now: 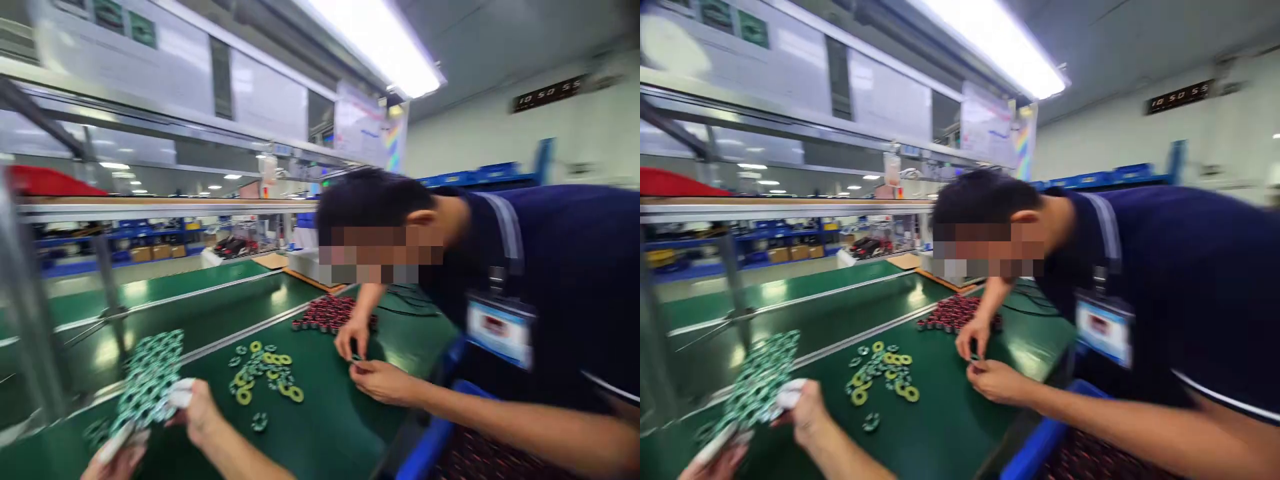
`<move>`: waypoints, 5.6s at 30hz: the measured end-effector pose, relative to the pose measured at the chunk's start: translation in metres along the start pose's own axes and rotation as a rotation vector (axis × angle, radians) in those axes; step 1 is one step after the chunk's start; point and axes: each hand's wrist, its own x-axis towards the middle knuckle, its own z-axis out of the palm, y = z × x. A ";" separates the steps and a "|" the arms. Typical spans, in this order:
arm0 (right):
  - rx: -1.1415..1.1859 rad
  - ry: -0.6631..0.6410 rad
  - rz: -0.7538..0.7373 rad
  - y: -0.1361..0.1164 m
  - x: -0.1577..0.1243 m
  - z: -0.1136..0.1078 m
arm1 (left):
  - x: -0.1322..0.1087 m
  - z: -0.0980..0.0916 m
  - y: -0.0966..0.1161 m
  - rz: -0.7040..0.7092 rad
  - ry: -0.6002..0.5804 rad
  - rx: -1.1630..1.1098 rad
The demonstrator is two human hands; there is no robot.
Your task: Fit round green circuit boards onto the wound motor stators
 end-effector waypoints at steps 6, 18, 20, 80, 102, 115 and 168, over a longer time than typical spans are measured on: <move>-0.122 -0.067 0.152 0.020 0.015 -0.020 | 0.019 -0.018 0.020 0.263 -0.227 0.048; -0.405 -0.161 0.171 0.052 0.016 0.010 | 0.035 -0.046 0.014 0.451 -0.285 0.341; -0.347 -0.100 0.066 0.042 0.016 0.006 | 0.038 -0.047 0.008 0.445 -0.287 0.406; -1.612 0.334 -0.117 -0.007 -0.015 -0.062 | 0.067 0.046 -0.017 1.116 -0.405 2.152; -1.395 0.467 -0.230 -0.015 -0.011 -0.084 | 0.119 0.016 -0.019 0.961 -0.569 1.829; -1.331 0.472 -0.248 -0.022 -0.007 -0.090 | 0.126 0.036 -0.026 0.797 -0.646 1.671; -1.553 0.356 -0.259 0.011 -0.002 -0.096 | 0.143 -0.038 0.075 0.627 -0.018 1.842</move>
